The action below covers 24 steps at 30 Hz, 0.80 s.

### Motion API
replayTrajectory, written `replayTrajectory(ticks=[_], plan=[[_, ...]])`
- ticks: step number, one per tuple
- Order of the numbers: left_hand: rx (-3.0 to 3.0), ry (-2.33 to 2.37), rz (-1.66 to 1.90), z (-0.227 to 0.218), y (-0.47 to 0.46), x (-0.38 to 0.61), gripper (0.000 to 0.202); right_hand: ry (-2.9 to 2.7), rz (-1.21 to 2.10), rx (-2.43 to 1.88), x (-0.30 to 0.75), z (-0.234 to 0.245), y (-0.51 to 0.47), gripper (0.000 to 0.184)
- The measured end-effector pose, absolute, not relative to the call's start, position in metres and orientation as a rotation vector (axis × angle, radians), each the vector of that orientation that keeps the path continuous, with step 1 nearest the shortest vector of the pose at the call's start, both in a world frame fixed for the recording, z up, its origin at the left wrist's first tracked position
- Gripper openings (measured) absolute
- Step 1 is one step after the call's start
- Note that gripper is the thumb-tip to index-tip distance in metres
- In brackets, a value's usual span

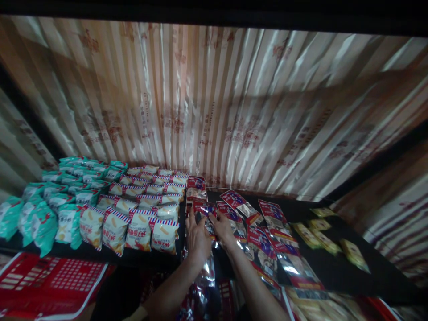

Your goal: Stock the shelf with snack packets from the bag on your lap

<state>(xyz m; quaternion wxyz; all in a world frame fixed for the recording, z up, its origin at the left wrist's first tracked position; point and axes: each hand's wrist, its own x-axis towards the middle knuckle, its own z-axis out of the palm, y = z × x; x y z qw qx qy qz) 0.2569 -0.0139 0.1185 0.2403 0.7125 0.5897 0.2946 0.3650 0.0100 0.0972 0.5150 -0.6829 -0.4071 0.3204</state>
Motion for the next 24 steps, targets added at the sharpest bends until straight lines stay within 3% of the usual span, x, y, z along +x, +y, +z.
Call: replayTrajectory(ticks=[5, 15, 24], plan=[[1.948, 1.626, 0.857, 0.118, 0.005, 0.262, 0.048, -1.105, 0.626, -1.641, 0.369, 0.096, 0.036, 0.028], [1.922, 1.719, 0.861, 0.110, 0.041, 0.274, 0.040, -1.188, 0.508, -1.854, 0.377, 0.084, 0.077, 0.052], [1.913, 1.780, 0.744, 0.102, 0.055, 0.277, 0.041, -1.315, 0.417, -1.922, 0.375, 0.078, 0.093, 0.037]])
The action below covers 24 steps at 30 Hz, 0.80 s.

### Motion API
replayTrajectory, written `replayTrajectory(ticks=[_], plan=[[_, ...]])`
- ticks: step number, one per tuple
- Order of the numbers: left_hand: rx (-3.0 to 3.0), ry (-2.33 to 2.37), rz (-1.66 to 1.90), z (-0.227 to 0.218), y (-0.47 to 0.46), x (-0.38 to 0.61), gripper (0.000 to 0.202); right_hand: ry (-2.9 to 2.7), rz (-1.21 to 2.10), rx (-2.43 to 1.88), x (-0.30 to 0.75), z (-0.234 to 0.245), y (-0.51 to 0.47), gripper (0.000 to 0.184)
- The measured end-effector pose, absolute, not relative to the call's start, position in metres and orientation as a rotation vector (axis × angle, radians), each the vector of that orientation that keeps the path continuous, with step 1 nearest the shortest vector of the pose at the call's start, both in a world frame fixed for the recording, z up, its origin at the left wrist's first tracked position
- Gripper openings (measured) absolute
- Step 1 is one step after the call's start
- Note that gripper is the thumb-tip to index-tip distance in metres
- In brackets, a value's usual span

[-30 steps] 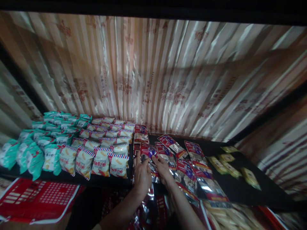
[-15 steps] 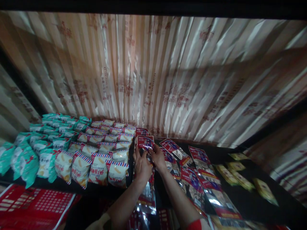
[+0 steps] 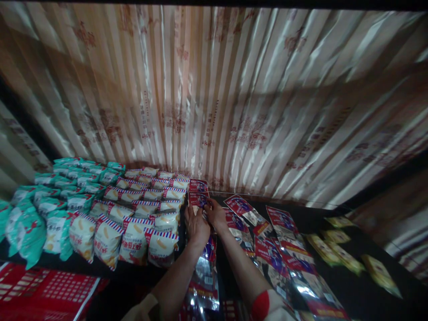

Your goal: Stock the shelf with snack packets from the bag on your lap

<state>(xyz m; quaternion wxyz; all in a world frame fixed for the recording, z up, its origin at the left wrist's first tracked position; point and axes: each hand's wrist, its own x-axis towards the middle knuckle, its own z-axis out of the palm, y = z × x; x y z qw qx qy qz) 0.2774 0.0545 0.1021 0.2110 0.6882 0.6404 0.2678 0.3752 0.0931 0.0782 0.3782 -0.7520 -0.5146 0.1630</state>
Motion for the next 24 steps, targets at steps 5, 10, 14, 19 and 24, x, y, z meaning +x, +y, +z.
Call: replayTrajectory(ticks=[5, 10, 14, 19, 24], plan=[[1.875, 1.795, 0.731, 0.102, 0.058, 0.278, 0.037, -1.381, 0.372, -1.970, 0.376, 0.074, 0.097, 0.035], [1.871, 1.793, 0.692, 0.103, 0.058, 0.278, 0.038, -1.404, 0.258, -2.045, 0.373, 0.077, 0.093, 0.036], [1.880, 1.798, 0.679, 0.101, 0.058, 0.279, 0.038, -1.394, 0.272, -2.128, 0.370, 0.082, 0.090, 0.036], [1.877, 1.824, 0.652, 0.100, 0.058, 0.280, 0.041, -1.418, 0.245, -2.134, 0.370, 0.084, 0.088, 0.035], [1.885, 1.842, 0.650, 0.101, 0.058, 0.281, 0.040, -1.414, 0.205, -2.106, 0.371, 0.080, 0.088, 0.036]])
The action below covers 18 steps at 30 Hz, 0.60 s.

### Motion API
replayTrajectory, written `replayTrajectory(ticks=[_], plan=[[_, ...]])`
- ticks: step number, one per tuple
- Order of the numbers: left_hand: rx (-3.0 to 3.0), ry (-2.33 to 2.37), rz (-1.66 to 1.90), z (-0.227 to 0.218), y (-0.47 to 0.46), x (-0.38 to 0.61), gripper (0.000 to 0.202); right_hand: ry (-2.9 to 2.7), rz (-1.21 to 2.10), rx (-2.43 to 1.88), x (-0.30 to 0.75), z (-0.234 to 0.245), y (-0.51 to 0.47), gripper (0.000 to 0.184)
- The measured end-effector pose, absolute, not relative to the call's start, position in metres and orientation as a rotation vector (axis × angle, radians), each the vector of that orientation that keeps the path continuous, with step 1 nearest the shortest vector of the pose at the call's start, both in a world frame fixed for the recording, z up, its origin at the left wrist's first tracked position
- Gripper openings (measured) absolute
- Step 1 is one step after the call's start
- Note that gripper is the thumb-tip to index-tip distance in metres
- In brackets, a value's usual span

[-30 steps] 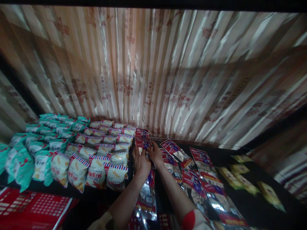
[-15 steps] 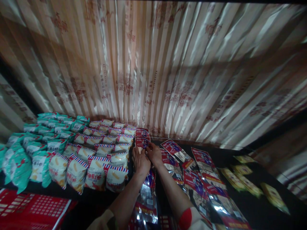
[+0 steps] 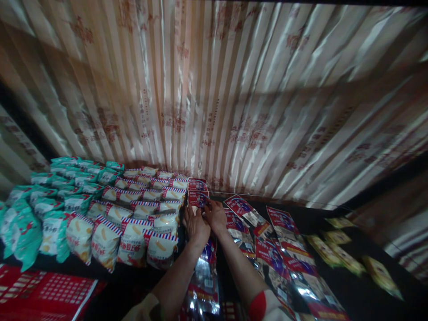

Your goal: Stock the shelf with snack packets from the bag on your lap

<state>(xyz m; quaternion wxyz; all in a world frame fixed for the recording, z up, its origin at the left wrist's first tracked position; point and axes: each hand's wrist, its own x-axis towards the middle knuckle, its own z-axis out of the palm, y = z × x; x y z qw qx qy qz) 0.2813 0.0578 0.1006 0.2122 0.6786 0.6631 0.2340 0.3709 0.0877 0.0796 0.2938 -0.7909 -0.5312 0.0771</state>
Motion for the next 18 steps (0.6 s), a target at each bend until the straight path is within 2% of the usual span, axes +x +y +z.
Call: replayTrajectory(ticks=[18], plan=[[1.990, 1.725, 0.738, 0.105, 0.026, 0.275, 0.040, -1.423, 0.090, -1.919, 0.367, 0.079, 0.053, 0.033]])
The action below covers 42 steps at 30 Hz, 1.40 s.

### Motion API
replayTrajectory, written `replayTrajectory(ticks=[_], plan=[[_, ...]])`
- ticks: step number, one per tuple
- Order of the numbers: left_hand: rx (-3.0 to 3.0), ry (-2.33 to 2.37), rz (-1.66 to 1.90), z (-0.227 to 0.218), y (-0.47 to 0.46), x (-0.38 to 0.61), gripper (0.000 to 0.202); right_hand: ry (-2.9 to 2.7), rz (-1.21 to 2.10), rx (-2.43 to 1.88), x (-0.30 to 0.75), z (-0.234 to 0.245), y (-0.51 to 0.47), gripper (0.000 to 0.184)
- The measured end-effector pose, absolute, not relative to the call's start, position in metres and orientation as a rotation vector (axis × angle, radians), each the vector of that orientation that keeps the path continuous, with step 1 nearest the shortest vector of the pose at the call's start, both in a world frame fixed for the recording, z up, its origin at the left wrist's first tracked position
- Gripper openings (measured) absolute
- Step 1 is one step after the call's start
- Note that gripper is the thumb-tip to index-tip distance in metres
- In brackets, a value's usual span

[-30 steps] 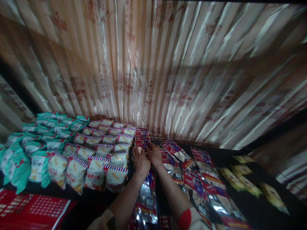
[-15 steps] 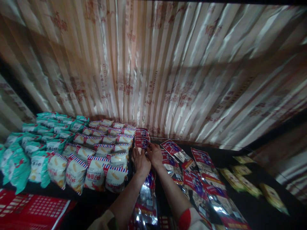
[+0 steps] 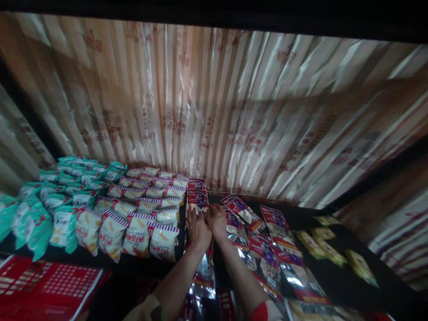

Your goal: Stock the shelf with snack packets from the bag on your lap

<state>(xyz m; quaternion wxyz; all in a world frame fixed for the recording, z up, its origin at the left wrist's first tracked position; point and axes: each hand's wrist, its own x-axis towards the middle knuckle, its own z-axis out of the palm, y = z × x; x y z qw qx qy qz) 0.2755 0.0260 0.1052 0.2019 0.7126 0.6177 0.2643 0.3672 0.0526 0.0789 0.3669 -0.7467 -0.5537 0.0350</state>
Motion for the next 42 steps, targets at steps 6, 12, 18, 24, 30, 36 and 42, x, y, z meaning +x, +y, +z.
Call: replayTrajectory(ticks=[6, 12, 18, 24, 30, 36, 42], plan=[[2.026, 1.627, 0.754, 0.107, -0.003, 0.269, 0.038, -1.395, 0.087, -1.977, 0.361, 0.078, 0.023, 0.032], [2.045, 1.554, 0.773, 0.105, -0.034, 0.258, 0.040, -1.376, 0.068, -1.996, 0.352, 0.073, -0.008, 0.033], [2.090, 1.432, 0.762, 0.098, -0.067, 0.241, 0.040, -1.330, 0.091, -1.912, 0.338, 0.069, -0.047, 0.034], [2.103, 1.306, 0.766, 0.083, -0.107, 0.219, 0.042, -1.264, 0.153, -1.787, 0.317, 0.058, -0.094, 0.036], [2.216, 1.170, 0.780, 0.044, -0.141, 0.195, 0.038, -1.217, 0.250, -1.726, 0.290, 0.036, -0.141, 0.040], [2.212, 1.151, 0.653, 0.014, -0.163, 0.172, 0.036, -1.233, 0.355, -1.766, 0.266, 0.004, -0.170, 0.038], [2.000, 1.224, 0.247, 0.001, -0.167, 0.158, 0.039, -1.316, 0.482, -1.946, 0.253, -0.026, -0.178, 0.039]])
